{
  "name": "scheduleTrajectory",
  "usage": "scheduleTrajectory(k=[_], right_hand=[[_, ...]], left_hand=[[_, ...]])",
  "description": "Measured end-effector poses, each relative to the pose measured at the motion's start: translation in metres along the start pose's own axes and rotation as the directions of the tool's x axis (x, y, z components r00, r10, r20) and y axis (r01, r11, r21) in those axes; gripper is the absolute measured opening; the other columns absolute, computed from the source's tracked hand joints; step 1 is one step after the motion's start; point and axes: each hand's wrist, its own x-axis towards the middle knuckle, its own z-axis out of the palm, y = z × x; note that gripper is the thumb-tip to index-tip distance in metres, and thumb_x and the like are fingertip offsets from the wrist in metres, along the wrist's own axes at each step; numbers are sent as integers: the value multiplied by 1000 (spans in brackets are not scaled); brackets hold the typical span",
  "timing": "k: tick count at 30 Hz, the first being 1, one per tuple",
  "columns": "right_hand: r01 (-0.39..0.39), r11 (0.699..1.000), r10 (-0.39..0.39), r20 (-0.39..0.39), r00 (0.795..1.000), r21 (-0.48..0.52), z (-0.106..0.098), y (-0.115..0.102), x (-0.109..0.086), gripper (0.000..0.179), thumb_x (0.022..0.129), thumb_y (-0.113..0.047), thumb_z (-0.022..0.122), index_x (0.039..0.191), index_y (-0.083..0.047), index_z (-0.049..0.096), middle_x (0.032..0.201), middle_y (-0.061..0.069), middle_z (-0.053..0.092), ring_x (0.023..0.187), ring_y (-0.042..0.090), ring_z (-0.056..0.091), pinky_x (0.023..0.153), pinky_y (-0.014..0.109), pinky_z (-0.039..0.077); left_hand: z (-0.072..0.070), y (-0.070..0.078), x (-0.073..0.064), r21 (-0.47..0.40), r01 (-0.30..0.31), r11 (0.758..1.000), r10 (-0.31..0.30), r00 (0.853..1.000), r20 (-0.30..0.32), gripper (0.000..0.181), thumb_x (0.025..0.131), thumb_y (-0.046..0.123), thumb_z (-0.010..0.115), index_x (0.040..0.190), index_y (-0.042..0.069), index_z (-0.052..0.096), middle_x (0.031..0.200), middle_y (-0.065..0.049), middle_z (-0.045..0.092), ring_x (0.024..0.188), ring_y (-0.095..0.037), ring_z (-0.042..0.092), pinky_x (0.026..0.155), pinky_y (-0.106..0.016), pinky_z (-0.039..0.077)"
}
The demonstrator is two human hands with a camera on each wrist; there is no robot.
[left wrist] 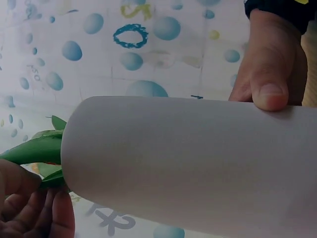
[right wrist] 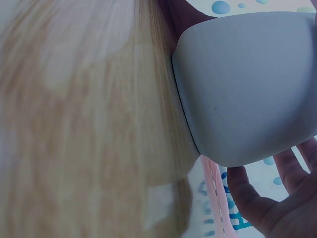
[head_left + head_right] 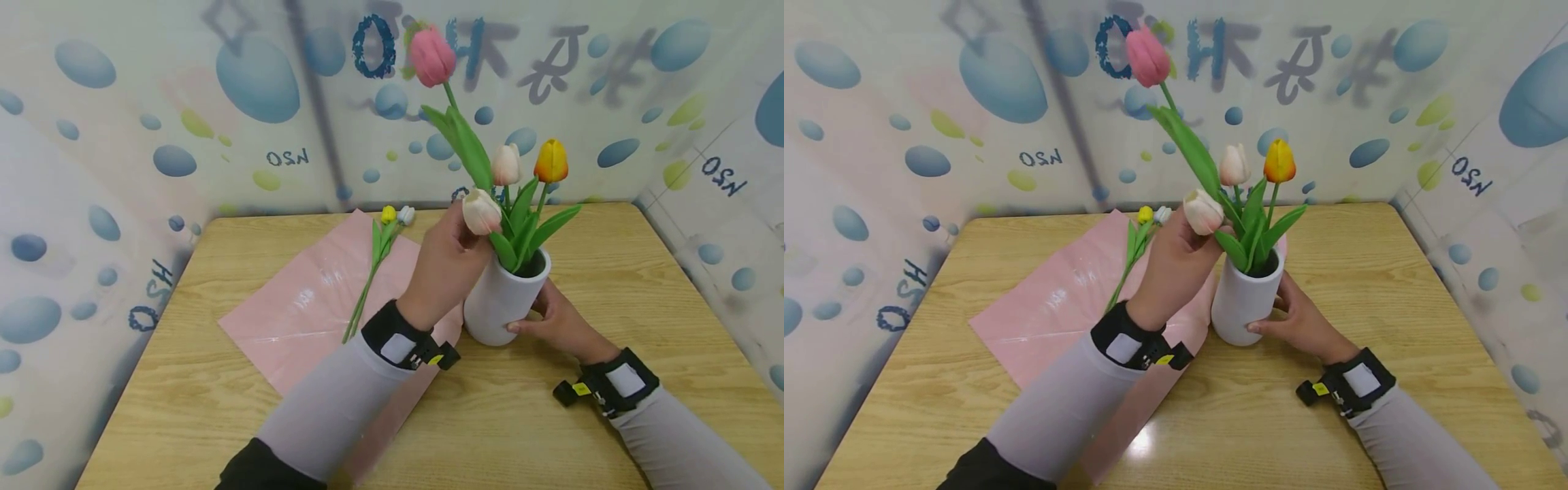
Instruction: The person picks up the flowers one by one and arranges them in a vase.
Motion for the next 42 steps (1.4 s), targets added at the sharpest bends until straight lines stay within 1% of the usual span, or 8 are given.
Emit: scheduleTrajectory(k=[7, 16, 20, 24, 28, 31, 36, 42], right_hand=[[-8, 1000, 8, 2, 1000, 5, 1, 1, -1, 97, 86, -1, 82, 161, -24, 26, 154, -2, 45, 135, 1, 48, 103, 16, 45], [-8, 1000, 8, 9, 1000, 7, 1, 1, -1, 96, 87, -1, 81, 162, -25, 26, 154, -1, 45, 135, 1, 48, 104, 15, 44], [0, 1000, -1, 11, 1000, 11, 0, 1, -1, 97, 87, -1, 81, 162, -25, 25, 154, -2, 45, 135, 0, 49, 104, 15, 44], [18, 999, -18, 14, 1000, 30, 0, 2, -1, 98, 86, 2, 81, 162, -24, 25, 153, -3, 46, 135, 1, 50, 104, 16, 45], [27, 999, -27, 11, 1000, 35, 0, 2, -1, 97, 86, 3, 81, 162, -23, 26, 152, -4, 48, 134, 2, 50, 104, 16, 45], [31, 999, -31, 10, 999, 29, -1, 2, -1, 97, 85, 3, 81, 162, -23, 27, 152, -5, 48, 135, 1, 50, 104, 16, 45], [27, 1000, -27, 6, 1000, 12, -1, 1, 0, 98, 85, 2, 82, 162, -24, 27, 153, -6, 46, 136, 1, 48, 104, 17, 45], [13, 1000, -13, 10, 1000, 8, -2, -1, 0, 99, 85, 0, 82, 162, -25, 25, 155, -5, 45, 136, 0, 47, 105, 16, 44]], left_hand=[[0, 0, -5, 218, -60, 974, 48, 997, 60, 27, 101, 9, 62, 128, 5, 59, 119, -7, 71, 100, -16, 67, 84, -21, 56], [1, 2, -7, 314, -84, 946, 55, 993, 103, 28, 101, 8, 60, 129, 5, 64, 118, -7, 71, 102, -15, 65, 88, -26, 56], [1, 1, -6, 395, -116, 911, 70, 989, 129, 34, 100, 10, 62, 133, 7, 64, 125, -6, 69, 108, -16, 64, 91, -26, 56], [1, 1, -5, 484, -148, 863, 85, 985, 149, 35, 101, 15, 63, 136, 10, 65, 128, -6, 68, 108, -17, 63, 88, -27, 56], [1, 0, -4, 566, -179, 805, 97, 980, 172, 37, 101, 17, 64, 138, 13, 65, 134, -8, 67, 117, -20, 63, 96, -34, 57], [0, 2, -4, 606, -174, 776, 84, 981, 174, 38, 102, 16, 63, 140, 12, 63, 135, -9, 67, 120, -22, 63, 101, -38, 57], [-1, 2, -4, 627, -136, 767, 49, 987, 153, 39, 102, 15, 60, 140, 9, 61, 136, -9, 66, 120, -22, 63, 104, -39, 56], [-1, 1, -4, 634, -138, 761, 63, 988, 139, 38, 102, 15, 61, 139, 8, 61, 134, -9, 67, 121, -23, 64, 104, -40, 57]])
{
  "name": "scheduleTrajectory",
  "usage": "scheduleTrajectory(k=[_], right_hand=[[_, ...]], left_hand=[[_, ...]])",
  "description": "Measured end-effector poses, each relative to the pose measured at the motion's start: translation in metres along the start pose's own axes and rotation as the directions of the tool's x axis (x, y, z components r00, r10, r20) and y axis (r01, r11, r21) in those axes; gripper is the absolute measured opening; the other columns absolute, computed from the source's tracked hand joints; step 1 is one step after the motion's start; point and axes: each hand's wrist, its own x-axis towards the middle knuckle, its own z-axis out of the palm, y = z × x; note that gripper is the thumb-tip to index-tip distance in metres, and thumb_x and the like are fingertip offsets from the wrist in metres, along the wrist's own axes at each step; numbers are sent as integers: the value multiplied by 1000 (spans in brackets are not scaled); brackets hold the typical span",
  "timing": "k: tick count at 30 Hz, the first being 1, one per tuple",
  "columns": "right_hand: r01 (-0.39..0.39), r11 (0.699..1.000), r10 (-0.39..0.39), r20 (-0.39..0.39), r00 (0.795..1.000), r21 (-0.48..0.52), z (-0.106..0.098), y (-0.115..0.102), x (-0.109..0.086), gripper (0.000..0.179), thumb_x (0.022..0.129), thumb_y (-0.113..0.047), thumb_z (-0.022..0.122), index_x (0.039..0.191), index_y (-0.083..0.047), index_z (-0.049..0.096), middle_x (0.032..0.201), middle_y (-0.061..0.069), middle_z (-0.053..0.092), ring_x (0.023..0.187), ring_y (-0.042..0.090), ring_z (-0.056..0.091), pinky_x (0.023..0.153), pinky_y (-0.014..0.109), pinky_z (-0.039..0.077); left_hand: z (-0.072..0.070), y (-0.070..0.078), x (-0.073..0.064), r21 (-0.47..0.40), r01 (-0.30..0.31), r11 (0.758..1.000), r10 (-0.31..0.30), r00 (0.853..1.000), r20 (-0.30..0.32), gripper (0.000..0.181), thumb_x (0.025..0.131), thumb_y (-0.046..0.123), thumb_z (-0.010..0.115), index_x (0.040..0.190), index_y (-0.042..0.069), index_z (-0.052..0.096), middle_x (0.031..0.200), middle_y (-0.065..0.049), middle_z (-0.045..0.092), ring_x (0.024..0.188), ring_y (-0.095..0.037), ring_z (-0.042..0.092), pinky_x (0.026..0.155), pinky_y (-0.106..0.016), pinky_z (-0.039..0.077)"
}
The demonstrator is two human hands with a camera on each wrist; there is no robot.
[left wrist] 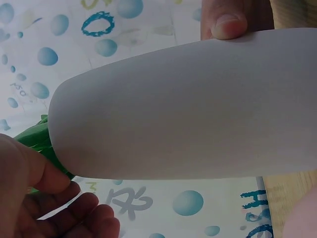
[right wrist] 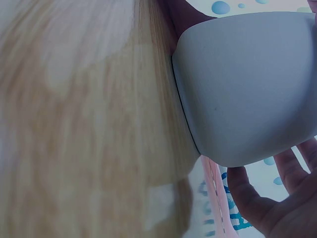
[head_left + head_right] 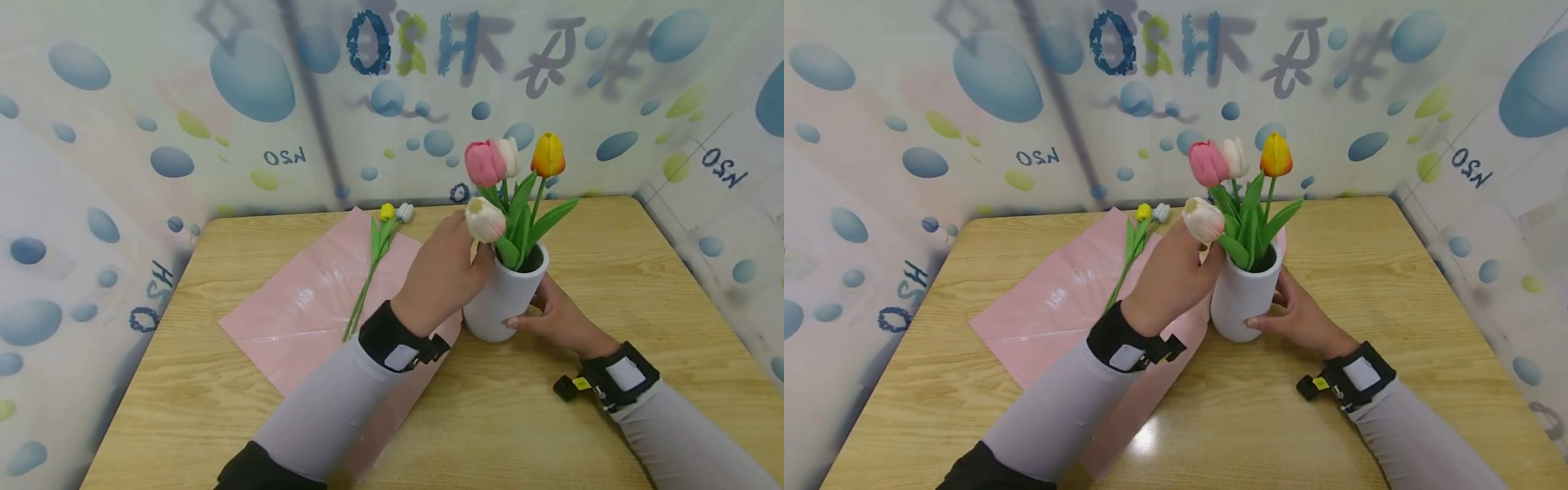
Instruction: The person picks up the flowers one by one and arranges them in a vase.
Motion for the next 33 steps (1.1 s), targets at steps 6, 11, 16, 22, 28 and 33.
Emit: scheduleTrajectory(k=[6, 11, 16, 22, 28, 33], right_hand=[[-4, 1000, 4, -5, 1000, -4, 0, 0, 1, 98, 85, 0, 82, 162, -24, 27, 153, -5, 46, 136, 0, 48, 104, 17, 44], [-5, 1000, 5, -3, 1000, -5, 0, 0, 2, 97, 85, 1, 82, 161, -23, 27, 153, -4, 47, 135, 0, 48, 104, 16, 44], [-9, 1000, 9, 3, 1000, 4, 0, 0, 2, 97, 86, 1, 81, 162, -23, 26, 153, -2, 46, 135, 0, 48, 104, 15, 44], [-11, 1000, 11, 2, 1000, 5, 0, 0, 1, 98, 86, 1, 81, 162, -24, 25, 154, -1, 46, 135, 0, 48, 105, 14, 43], [-12, 1000, 12, 0, 1000, 15, 1, 1, 0, 97, 86, 1, 81, 162, -22, 25, 153, -1, 46, 134, 0, 49, 105, 14, 43], [-21, 1000, 21, -1, 1000, 12, 1, 2, -1, 96, 87, 1, 81, 161, -22, 25, 153, -1, 46, 134, 0, 49, 105, 13, 43]], left_hand=[[-2, -6, -3, -7, 13, 1000, -13, 1000, -12, 33, 105, 17, 58, 135, 7, 62, 132, -9, 67, 119, -21, 64, 99, -36, 58], [-4, -19, -8, -39, 55, 998, -56, 998, -29, 29, 107, 18, 54, 132, 6, 63, 129, -8, 67, 116, -19, 64, 99, -33, 56], [-9, -37, -13, -62, 101, 993, -105, 992, -67, 31, 107, 18, 52, 133, 4, 62, 130, -10, 66, 117, -21, 64, 100, -35, 56], [-13, -58, -21, -94, 164, 982, -177, 971, -158, 31, 107, 18, 53, 133, 4, 61, 125, -10, 66, 112, -22, 64, 95, -35, 58], [-16, -77, -27, -104, 219, 970, -238, 944, -229, 31, 105, 17, 56, 133, 3, 61, 119, -11, 67, 106, -24, 65, 90, -36, 60], [-24, -93, -28, -155, 289, 945, -319, 921, -225, 35, 105, 19, 58, 137, 4, 58, 120, -11, 66, 107, -25, 65, 90, -39, 59]])
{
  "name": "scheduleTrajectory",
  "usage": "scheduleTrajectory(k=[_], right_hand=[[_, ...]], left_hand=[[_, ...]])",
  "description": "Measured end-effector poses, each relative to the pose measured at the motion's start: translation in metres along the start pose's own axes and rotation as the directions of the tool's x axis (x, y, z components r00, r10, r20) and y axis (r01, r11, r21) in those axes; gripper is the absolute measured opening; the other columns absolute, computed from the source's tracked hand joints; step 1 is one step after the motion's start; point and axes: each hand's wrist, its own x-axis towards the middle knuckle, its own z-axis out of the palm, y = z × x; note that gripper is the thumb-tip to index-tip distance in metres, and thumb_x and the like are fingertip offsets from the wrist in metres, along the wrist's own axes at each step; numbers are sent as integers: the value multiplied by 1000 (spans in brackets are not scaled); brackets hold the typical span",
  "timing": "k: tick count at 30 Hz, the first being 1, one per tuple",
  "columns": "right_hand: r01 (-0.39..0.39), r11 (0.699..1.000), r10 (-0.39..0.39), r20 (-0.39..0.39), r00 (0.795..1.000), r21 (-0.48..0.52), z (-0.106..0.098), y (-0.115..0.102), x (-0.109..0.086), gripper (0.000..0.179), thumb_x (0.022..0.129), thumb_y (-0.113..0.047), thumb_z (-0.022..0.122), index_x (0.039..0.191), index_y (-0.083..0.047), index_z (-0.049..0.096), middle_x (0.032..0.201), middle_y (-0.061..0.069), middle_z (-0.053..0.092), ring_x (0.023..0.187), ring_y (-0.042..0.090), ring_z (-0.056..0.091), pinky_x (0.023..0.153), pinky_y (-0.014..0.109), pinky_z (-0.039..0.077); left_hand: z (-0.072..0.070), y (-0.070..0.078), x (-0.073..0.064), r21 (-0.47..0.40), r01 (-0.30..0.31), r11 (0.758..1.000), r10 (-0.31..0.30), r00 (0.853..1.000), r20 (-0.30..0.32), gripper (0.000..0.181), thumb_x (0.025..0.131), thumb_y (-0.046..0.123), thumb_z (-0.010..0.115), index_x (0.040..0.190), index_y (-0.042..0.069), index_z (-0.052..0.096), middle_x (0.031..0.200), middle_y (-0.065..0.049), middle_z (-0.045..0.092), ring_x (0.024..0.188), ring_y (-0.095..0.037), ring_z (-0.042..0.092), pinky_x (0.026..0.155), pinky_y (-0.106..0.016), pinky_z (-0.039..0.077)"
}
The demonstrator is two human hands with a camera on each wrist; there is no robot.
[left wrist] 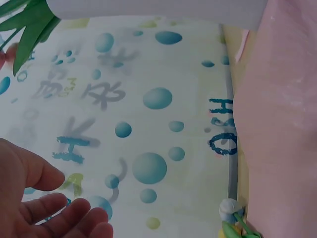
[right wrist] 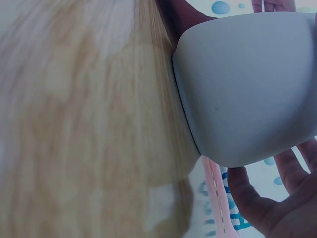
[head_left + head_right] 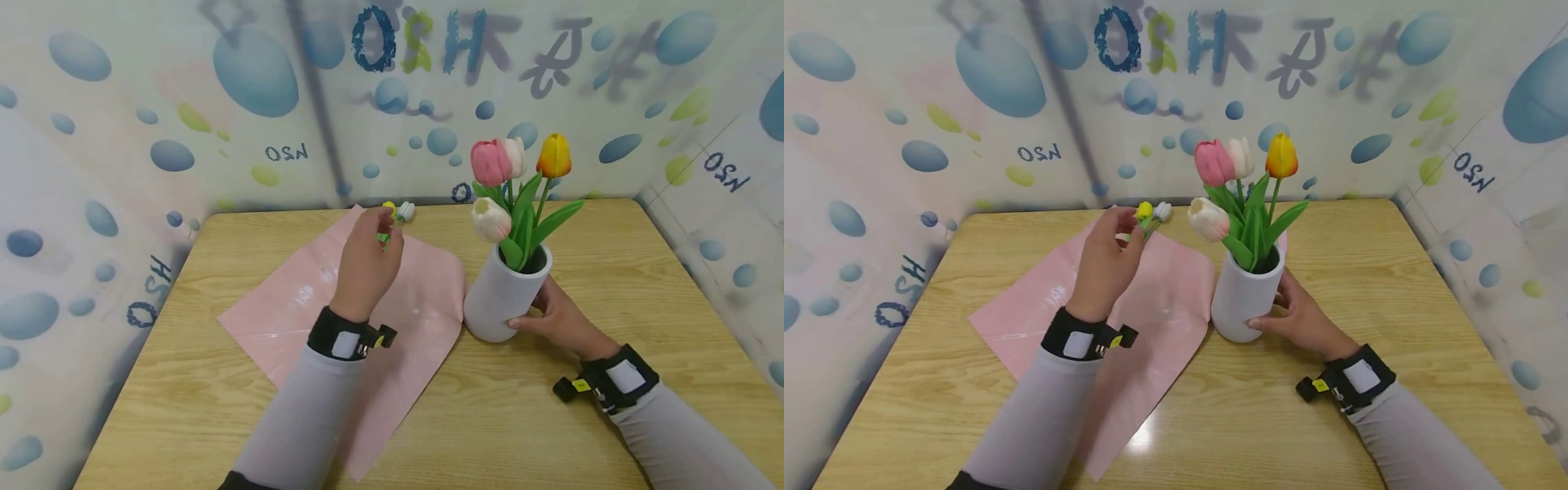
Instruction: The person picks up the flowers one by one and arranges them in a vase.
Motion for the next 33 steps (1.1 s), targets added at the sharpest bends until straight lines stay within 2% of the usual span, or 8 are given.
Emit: scheduleTrajectory(k=[5, 10, 18, 23, 29, 33], right_hand=[[-2, 1000, 2, 2, 1000, -6, 1, 1, -1, 95, 87, 0, 81, 161, -22, 25, 153, -1, 45, 134, 0, 49, 105, 13, 43], [2, 1000, -2, 1, 1000, -7, 1, 1, -1, 95, 87, 1, 80, 161, -22, 26, 153, 0, 46, 134, 1, 49, 105, 13, 43], [1, 1000, -1, 1, 1000, -11, 0, -1, 0, 95, 86, 0, 81, 161, -22, 26, 153, 0, 46, 134, 1, 49, 105, 13, 43], [5, 1000, -5, -2, 1000, -4, 0, 0, 1, 96, 86, 1, 81, 161, -21, 26, 152, -2, 47, 133, 0, 50, 104, 14, 44], [4, 1000, -4, 3, 1000, 3, 1, 0, 1, 95, 86, 1, 81, 161, -22, 27, 152, -2, 47, 134, 1, 49, 105, 14, 44], [1, 1000, -1, 7, 1000, 1, 1, 0, 1, 95, 86, 1, 81, 161, -22, 27, 152, -1, 47, 134, 1, 50, 105, 14, 43]], left_hand=[[-10, -13, 6, -7, 109, 994, -109, 994, -1, 38, 105, 22, 57, 139, 7, 57, 124, -10, 66, 113, -25, 65, 90, -42, 58], [-18, -27, 11, -2, 197, 980, -197, 980, 0, 41, 105, 26, 56, 142, 8, 56, 127, -9, 64, 115, -24, 63, 91, -42, 57], [-25, -47, 16, 45, 270, 962, -272, 961, 47, 47, 105, 30, 56, 145, 6, 53, 132, -12, 62, 117, -28, 61, 97, -45, 54], [-24, -56, 17, 110, 331, 937, -343, 932, 118, 52, 104, 32, 58, 149, 6, 50, 136, -16, 60, 117, -31, 61, 97, -48, 54], [-16, -76, 18, 208, 351, 913, -391, 897, 206, 57, 104, 36, 58, 150, 6, 46, 135, -17, 61, 115, -33, 64, 98, -50, 53], [-9, -86, 16, 240, 384, 892, -440, 861, 255, 60, 104, 40, 58, 152, 8, 44, 137, -15, 61, 116, -32, 62, 100, -50, 52]])
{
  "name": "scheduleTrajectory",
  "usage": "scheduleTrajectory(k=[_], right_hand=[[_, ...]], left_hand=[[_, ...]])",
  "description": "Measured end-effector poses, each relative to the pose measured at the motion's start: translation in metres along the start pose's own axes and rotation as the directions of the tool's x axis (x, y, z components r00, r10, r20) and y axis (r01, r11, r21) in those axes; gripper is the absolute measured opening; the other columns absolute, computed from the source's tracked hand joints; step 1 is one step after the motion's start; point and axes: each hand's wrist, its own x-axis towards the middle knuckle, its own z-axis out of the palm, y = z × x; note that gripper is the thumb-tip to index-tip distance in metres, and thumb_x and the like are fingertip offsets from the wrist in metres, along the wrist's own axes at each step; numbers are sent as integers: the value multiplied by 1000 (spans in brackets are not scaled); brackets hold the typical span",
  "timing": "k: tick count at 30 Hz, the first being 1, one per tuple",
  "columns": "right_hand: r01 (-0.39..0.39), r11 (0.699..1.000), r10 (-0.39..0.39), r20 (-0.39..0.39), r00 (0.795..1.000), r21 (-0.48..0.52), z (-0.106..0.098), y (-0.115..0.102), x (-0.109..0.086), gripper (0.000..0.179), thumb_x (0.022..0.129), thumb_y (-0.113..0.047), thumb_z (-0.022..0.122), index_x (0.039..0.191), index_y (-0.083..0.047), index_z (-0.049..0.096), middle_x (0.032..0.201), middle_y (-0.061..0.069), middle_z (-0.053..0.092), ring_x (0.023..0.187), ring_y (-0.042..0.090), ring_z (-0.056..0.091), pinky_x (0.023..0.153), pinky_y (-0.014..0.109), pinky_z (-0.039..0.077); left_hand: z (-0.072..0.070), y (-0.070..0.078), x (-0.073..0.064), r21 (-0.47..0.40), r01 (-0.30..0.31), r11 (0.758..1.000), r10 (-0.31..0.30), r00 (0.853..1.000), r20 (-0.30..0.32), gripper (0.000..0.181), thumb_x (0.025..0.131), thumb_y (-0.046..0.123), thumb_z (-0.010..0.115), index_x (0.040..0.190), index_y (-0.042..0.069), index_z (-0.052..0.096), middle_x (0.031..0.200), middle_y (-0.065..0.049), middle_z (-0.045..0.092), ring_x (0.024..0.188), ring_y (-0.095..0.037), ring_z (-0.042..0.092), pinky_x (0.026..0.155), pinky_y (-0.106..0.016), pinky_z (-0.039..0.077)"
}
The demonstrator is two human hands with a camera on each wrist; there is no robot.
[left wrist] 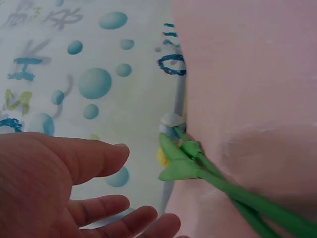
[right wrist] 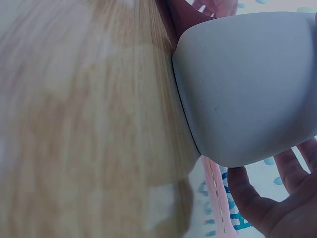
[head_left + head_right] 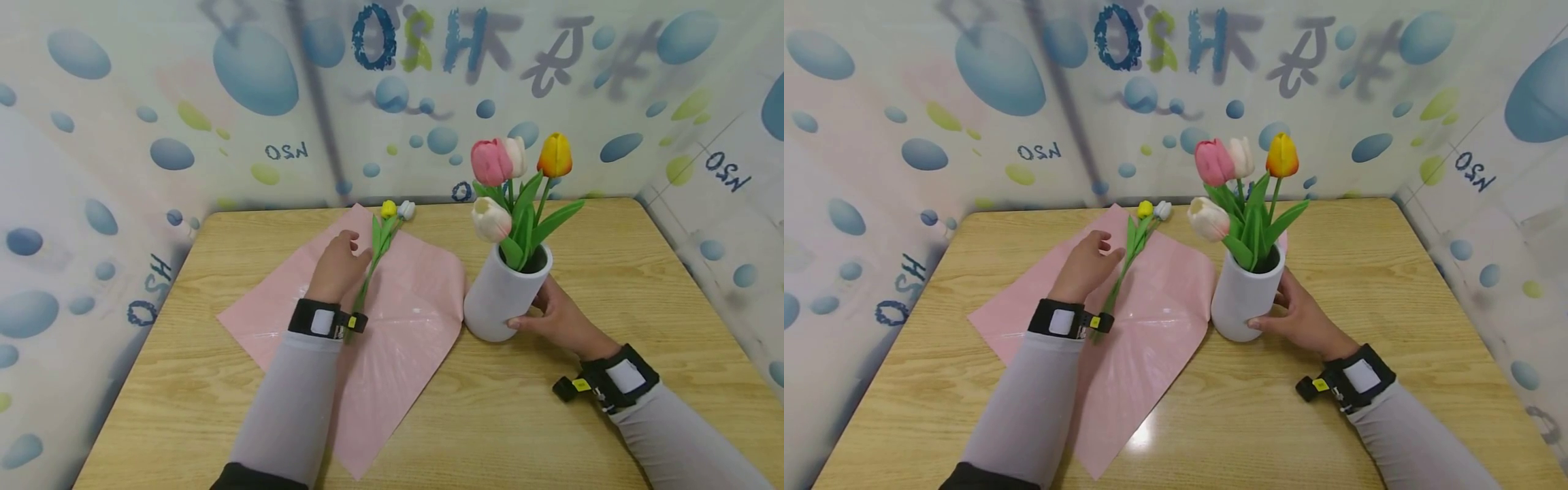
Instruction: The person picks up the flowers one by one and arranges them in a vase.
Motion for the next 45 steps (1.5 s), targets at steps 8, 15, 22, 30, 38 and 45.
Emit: scheduleTrajectory(k=[8, 15, 22, 30, 38, 45], right_hand=[[-14, 1000, 14, 2, 1000, -9, 0, -1, 1, 95, 87, -2, 82, 161, -24, 26, 153, -1, 46, 135, 1, 49, 105, 14, 43], [-12, 1000, 12, 7, 1000, -7, 0, -2, 1, 95, 87, -2, 81, 161, -24, 27, 153, 0, 46, 135, 1, 49, 105, 14, 43], [-10, 1000, 10, 3, 1000, -12, 0, -1, 0, 95, 87, -2, 81, 161, -24, 26, 153, -1, 46, 135, 1, 48, 105, 13, 42], [-6, 1000, 6, 3, 1000, -10, 0, -1, 1, 95, 87, -1, 81, 161, -24, 26, 153, -1, 46, 135, 2, 48, 105, 14, 43], [-5, 1000, 5, 4, 1000, -9, -1, -1, 0, 95, 87, 0, 81, 161, -24, 27, 152, -1, 46, 135, 2, 49, 105, 13, 42], [3, 1000, -3, 3, 1000, -4, -2, -1, 1, 94, 86, 0, 81, 160, -23, 27, 152, -1, 46, 135, 2, 49, 105, 14, 43]], left_hand=[[8, -6, 2, 6, 60, 998, -60, 996, 58, 62, 103, 42, 58, 154, 11, 42, 139, -15, 61, 118, -32, 61, 103, -50, 51], [12, -9, 1, 55, 48, 997, -52, 996, 74, 61, 101, 40, 65, 150, 9, 47, 129, -13, 66, 111, -30, 65, 100, -48, 53], [14, -9, -1, 57, 57, 997, -62, 994, 94, 52, 97, 36, 71, 137, 7, 57, 121, -12, 69, 104, -28, 65, 94, -44, 54], [17, -9, 2, 108, 58, 992, -69, 992, 101, 40, 96, 32, 72, 129, 9, 64, 117, -9, 71, 101, -28, 64, 91, -42, 53], [19, -10, 5, 127, 35, 991, -46, 995, 90, 30, 96, 25, 69, 121, 9, 69, 115, -8, 71, 101, -29, 63, 94, -43, 52], [20, -11, 6, 108, 32, 994, -41, 996, 79, 31, 96, 22, 66, 124, 8, 69, 119, -9, 71, 103, -30, 63, 95, -43, 53]])
